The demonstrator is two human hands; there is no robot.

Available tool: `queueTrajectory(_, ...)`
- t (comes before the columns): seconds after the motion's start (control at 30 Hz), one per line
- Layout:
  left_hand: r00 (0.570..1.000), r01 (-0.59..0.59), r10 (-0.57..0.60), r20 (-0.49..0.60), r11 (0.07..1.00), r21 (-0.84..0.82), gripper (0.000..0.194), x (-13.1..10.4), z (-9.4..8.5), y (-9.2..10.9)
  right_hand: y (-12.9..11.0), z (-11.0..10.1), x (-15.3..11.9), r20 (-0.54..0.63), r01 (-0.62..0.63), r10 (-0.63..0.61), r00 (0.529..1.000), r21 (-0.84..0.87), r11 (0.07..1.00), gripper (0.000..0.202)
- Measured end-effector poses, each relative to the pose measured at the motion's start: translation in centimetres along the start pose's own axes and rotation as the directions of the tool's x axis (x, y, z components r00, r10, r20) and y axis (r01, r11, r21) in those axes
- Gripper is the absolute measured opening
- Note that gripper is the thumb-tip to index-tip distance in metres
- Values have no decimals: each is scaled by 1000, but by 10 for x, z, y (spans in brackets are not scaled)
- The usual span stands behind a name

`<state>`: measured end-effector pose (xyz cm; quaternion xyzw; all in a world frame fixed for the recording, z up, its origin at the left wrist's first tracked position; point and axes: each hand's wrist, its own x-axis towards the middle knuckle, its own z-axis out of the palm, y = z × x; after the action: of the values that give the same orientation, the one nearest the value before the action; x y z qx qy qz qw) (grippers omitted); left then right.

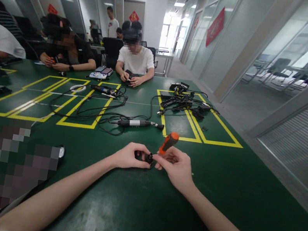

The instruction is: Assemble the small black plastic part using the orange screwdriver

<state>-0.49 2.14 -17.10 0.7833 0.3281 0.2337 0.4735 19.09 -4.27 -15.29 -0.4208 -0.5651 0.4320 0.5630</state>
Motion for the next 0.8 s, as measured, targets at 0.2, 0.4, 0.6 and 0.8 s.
queueTrajectory(0.2,1000,-16,17,12,999,-52,30,-1,2,-2,-2,-1,-2,188,81,-77,979,-17,997,31)
queueTrajectory(0.4,1000,-28,29,3,998,-48,32,-2,1,-2,6,4,-6,176,94,-94,980,10,996,29)
queueTrajectory(0.6,999,-35,35,8,999,-15,29,-2,0,0,7,6,-6,110,46,-50,993,43,998,30)
queueTrajectory(0.8,1000,-23,23,3,1000,-9,31,-1,0,-1,5,4,-3,91,86,-88,992,26,996,31)
